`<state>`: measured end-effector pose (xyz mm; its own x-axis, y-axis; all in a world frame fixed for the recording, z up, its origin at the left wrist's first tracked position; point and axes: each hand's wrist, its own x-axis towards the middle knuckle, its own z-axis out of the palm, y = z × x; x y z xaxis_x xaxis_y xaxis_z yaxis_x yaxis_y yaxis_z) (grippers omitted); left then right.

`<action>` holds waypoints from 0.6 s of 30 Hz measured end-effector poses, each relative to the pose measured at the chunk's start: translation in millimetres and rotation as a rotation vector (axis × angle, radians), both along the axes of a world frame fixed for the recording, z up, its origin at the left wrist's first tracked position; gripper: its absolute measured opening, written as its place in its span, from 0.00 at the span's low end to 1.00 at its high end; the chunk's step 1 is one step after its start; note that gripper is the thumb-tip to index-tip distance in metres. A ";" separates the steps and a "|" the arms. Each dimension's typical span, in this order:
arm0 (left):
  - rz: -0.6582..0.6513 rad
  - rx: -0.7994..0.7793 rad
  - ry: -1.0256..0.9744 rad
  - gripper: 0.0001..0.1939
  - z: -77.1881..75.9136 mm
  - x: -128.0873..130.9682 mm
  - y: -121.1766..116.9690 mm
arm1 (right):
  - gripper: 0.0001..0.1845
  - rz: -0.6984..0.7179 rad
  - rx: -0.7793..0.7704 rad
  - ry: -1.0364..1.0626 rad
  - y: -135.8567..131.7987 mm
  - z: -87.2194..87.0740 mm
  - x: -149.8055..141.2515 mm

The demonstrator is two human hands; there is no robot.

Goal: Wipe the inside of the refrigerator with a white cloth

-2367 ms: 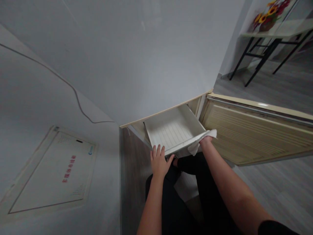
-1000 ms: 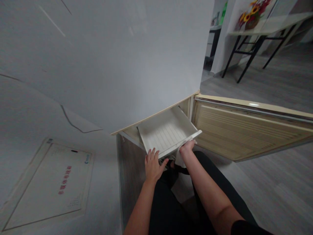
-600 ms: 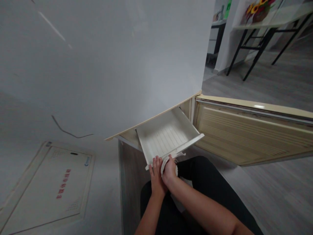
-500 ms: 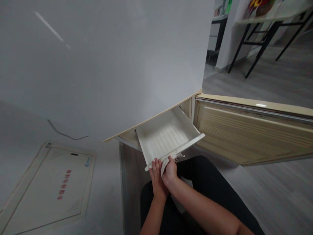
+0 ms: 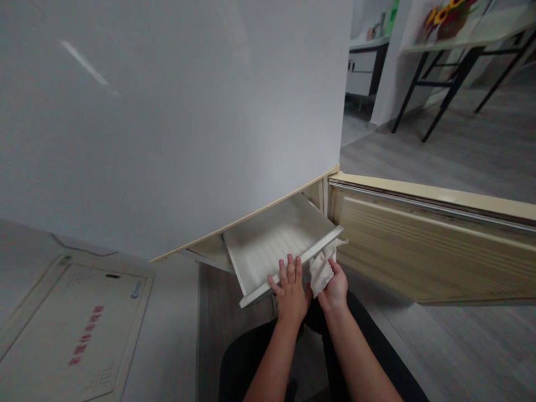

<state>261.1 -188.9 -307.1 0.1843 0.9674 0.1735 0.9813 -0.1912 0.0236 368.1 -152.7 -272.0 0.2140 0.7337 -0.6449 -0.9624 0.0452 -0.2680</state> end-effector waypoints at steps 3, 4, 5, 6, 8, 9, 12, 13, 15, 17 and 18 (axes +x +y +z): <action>0.010 0.053 -0.034 0.43 5.5 4.1 12.8 | 0.16 0.005 -0.014 -0.024 4.9 -0.8 8.0; -0.001 0.064 -0.037 0.41 6.0 2.8 14.3 | 0.18 0.007 -0.010 -0.041 4.5 -1.1 6.5; -0.012 0.075 -0.036 0.39 6.3 0.0 15.5 | 0.19 0.010 -0.006 -0.056 3.0 -1.4 3.0; -0.017 0.087 -0.031 0.38 7.1 -4.3 17.2 | 0.20 0.017 -0.002 -0.063 0.5 -1.7 -2.5; 0.021 0.127 -0.022 0.35 11.4 -16.5 24.3 | 0.21 0.043 0.023 -0.062 -4.5 -1.3 -16.9; 0.060 0.156 -0.021 0.34 15.3 -24.0 30.6 | 0.21 0.066 0.042 -0.059 -5.6 -0.2 -24.5; 0.186 0.243 -0.020 0.32 31.3 -48.2 58.5 | 0.19 0.131 0.135 -0.049 4.4 8.0 -40.2; 0.183 0.251 -0.010 0.31 36.6 -55.5 69.2 | 0.18 0.143 0.164 -0.038 12.5 12.0 -41.7; 0.134 0.245 0.018 0.31 44.5 -67.7 89.9 | 0.15 0.194 0.185 0.032 32.5 19.1 -38.7; 0.048 0.193 0.057 0.33 47.7 -76.8 107.4 | 0.14 0.282 0.176 0.125 50.2 21.5 -30.7; 0.006 0.159 0.079 0.33 47.9 -80.4 115.0 | 0.15 0.319 0.170 0.164 55.5 20.0 -26.2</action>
<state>180.7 -74.0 -259.2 0.1980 0.9299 0.3100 0.9800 -0.1806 -0.0840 341.9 -97.2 -252.0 -0.1382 0.8458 -0.5154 -0.9645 -0.2330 -0.1239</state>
